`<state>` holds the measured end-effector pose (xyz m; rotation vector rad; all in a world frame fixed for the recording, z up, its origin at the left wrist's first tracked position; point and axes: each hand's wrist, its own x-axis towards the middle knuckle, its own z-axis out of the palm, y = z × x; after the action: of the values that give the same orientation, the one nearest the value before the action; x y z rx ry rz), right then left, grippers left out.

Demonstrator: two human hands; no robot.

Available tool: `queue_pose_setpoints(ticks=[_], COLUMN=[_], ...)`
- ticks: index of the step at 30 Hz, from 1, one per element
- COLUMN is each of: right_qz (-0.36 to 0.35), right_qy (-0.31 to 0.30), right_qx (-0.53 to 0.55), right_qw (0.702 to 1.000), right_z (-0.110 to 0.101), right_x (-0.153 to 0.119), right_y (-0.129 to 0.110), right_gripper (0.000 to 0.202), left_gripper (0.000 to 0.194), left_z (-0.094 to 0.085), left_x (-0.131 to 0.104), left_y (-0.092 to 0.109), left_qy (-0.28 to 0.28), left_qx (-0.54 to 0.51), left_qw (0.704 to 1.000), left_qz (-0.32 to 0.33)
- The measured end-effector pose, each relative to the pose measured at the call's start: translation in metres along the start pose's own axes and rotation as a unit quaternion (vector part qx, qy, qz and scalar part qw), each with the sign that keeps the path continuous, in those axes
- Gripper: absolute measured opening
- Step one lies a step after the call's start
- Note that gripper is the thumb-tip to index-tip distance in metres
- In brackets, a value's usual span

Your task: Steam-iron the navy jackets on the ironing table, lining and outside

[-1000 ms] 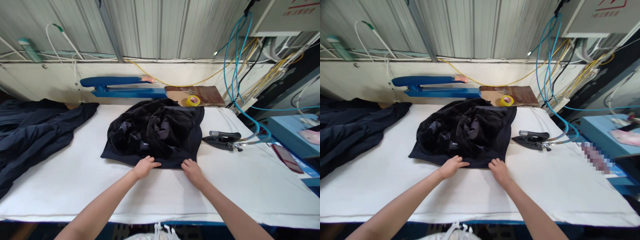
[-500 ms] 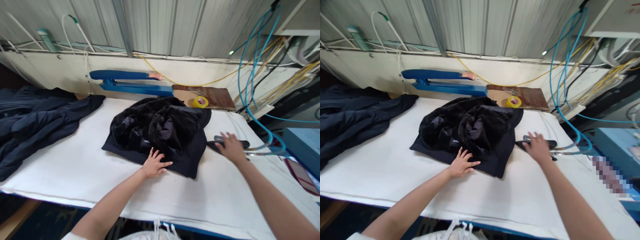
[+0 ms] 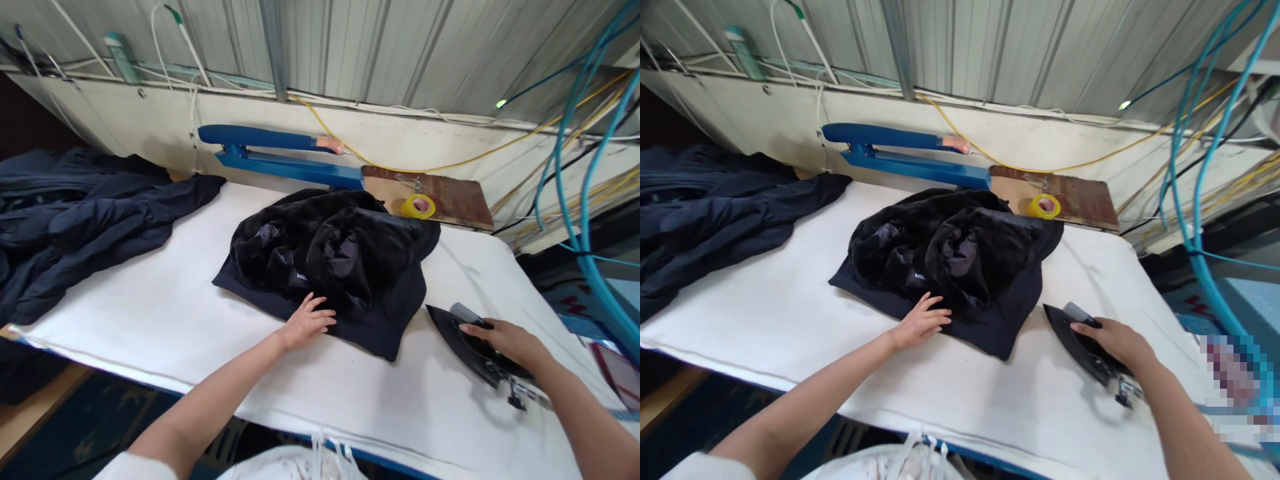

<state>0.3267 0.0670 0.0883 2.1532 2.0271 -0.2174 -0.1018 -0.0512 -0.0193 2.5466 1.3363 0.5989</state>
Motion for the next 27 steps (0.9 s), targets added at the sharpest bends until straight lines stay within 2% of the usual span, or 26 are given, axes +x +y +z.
queue_pose_setpoints(ticks=[2, 3, 6, 8, 11, 13, 15, 18, 23, 25, 27], right_qz=[0.03, 0.034, -0.026, -0.103, -0.203, -0.219, -0.22, -0.237, -0.27, -0.262, -0.239], right_qy=[-0.074, -0.089, -0.082, -0.101, -0.127, -0.127, -0.114, -0.092, -0.087, -0.085, -0.078], right_qx=[0.023, 0.025, -0.002, -0.012, -0.039, -0.059, -0.072, -0.089, -0.108, -0.106, -0.098], right_qw=[0.997, 0.995, 0.996, 0.989, 0.97, 0.966, 0.966, 0.963, 0.953, 0.955, 0.963], right_z=[-0.019, -0.028, -0.042, -0.036, -0.01, 0.005, 0.014, 0.016, 0.019, 0.021, 0.021], right_x=[-0.021, -0.031, -0.06, -0.075, -0.085, -0.084, -0.081, -0.081, -0.098, -0.103, -0.105], right_y=[-0.005, -0.011, -0.054, -0.096, -0.162, -0.196, -0.22, -0.24, -0.256, -0.259, -0.259], right_gripper=[0.057, 0.058, 0.06, 0.061, 0.064, 0.066, 0.067, 0.069, 0.068, 0.066, 0.065], left_gripper=[0.028, 0.026, 0.021, 0.024, 0.029, 0.034, 0.039, 0.041, 0.026, 0.018, 0.014], left_z=[-0.006, -0.009, -0.016, -0.019, -0.022, -0.028, -0.037, -0.056, -0.087, -0.097, -0.107], left_x=[-0.007, -0.011, -0.018, -0.021, -0.027, -0.036, -0.048, -0.068, -0.097, -0.105, -0.11], left_y=[-0.01, -0.015, -0.031, -0.039, -0.049, -0.058, -0.07, -0.093, -0.141, -0.161, -0.178], left_qy=[0.042, 0.054, 0.045, 0.031, 0.031, 0.038, 0.049, 0.083, 0.169, 0.213, 0.218], left_qx=[0.013, 0.023, 0.039, 0.028, 0.005, 0.003, 0.018, 0.053, 0.1, 0.074, -0.015], left_qw=[0.997, 0.995, 0.992, 0.995, 0.997, 0.997, 0.996, 0.986, 0.945, 0.914, 0.882], left_qz=[-0.056, -0.083, -0.111, -0.094, -0.069, -0.063, -0.075, -0.136, -0.261, -0.338, -0.419])
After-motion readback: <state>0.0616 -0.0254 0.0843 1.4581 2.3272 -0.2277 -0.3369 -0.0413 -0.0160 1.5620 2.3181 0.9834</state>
